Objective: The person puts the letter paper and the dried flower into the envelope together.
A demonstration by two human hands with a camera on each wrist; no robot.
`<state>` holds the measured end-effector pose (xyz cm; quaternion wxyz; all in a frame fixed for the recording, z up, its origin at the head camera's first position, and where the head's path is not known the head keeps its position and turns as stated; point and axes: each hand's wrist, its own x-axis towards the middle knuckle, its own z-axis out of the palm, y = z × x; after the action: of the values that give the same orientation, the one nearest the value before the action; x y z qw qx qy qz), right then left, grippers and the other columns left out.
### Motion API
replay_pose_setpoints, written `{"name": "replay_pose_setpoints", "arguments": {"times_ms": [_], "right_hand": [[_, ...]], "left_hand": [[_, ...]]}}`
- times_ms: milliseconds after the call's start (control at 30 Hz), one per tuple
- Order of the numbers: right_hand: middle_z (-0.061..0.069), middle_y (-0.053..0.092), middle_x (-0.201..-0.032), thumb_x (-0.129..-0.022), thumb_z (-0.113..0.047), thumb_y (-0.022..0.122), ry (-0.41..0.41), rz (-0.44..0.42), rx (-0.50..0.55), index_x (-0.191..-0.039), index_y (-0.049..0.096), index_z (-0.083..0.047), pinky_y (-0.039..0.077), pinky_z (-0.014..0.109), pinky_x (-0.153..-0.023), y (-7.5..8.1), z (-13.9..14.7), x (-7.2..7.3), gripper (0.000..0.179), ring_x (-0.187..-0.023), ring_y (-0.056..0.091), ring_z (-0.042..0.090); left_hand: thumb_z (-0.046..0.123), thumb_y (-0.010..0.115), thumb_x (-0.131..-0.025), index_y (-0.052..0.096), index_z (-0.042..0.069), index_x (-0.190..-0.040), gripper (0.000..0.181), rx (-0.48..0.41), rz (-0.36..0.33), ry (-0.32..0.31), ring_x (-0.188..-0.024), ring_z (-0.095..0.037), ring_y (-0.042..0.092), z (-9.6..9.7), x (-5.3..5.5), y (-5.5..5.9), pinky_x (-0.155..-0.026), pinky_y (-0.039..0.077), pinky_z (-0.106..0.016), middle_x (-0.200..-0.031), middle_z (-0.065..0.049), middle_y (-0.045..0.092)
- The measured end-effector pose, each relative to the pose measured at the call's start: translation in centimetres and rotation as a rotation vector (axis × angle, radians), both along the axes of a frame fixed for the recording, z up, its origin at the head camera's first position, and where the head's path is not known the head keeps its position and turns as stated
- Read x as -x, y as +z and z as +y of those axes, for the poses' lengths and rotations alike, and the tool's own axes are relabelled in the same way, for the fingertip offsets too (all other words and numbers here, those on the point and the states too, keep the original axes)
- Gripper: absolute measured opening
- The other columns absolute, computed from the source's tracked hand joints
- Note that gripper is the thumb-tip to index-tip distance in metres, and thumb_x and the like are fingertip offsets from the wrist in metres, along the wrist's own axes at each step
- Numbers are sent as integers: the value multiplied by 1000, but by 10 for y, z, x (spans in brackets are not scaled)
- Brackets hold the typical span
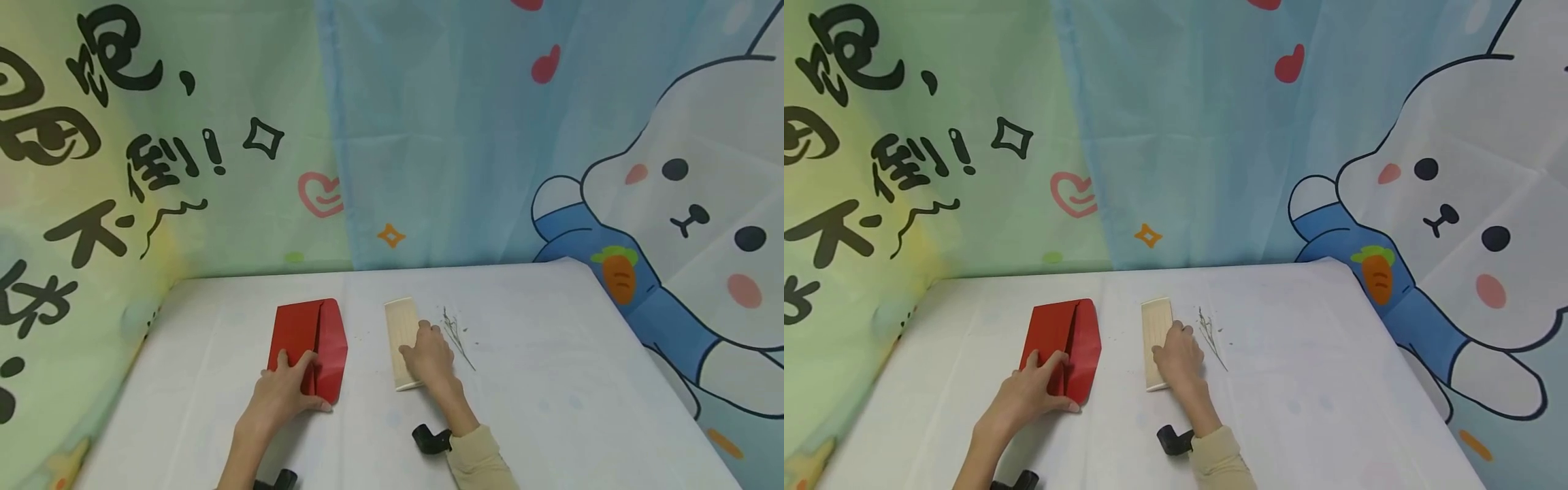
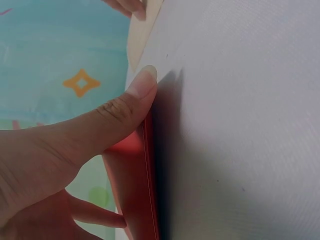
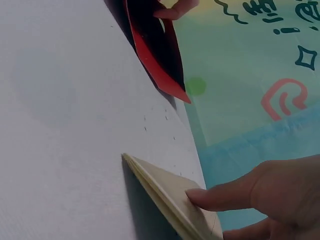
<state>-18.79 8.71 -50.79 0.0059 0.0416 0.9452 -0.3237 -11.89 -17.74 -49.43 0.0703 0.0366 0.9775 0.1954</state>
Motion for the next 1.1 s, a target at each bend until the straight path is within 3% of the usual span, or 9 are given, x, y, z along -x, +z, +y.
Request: {"name": "replay_pose_setpoints", "arguments": {"times_ms": [133, 300, 633, 900, 1100], "right_hand": [[26, 71, -110, -92, -13, 73, -5, -1, 81, -132, 60, 8, 57, 54, -77, 4, 6, 2, 48, -97, 71, 41], [20, 73, -100, -95, -9, 68, 0, -25, 187, -127, 65, 6, 56, 39, -68, 6, 14, 4, 36, -84, 71, 29], [20, 75, -100, -94, -4, 63, 10, -68, 318, -125, 66, 7, 54, 29, -61, 3, 23, 5, 33, -75, 71, 20], [20, 76, -101, -93, -2, 63, 4, -85, 399, -125, 67, 7, 53, 26, -62, 3, 27, 5, 33, -73, 69, 18], [19, 75, -102, -95, -3, 63, 4, -129, 478, -129, 64, 7, 58, 31, -61, 2, 29, 4, 35, -69, 69, 15]], "left_hand": [[49, 95, -65, 56, 20, -125, 77, -9, 11, 6, -86, -52, 59, -1, 0, -1, -75, 55, -57, -136, -39, 49], [48, 96, -64, 55, 20, -123, 77, -14, 35, -3, -81, -46, 57, -1, 0, 2, -70, 54, -52, -131, -36, 51], [49, 96, -63, 55, 21, -121, 77, -15, 29, -6, -78, -46, 58, -1, -2, 2, -71, 55, -54, -131, -38, 51], [49, 96, -63, 54, 21, -122, 78, -12, 33, -4, -80, -44, 57, -1, 0, 0, -70, 54, -53, -129, -35, 52], [49, 96, -63, 54, 21, -122, 78, -9, 24, 2, -81, -45, 58, -1, 0, -1, -73, 55, -55, -130, -36, 51]]}}
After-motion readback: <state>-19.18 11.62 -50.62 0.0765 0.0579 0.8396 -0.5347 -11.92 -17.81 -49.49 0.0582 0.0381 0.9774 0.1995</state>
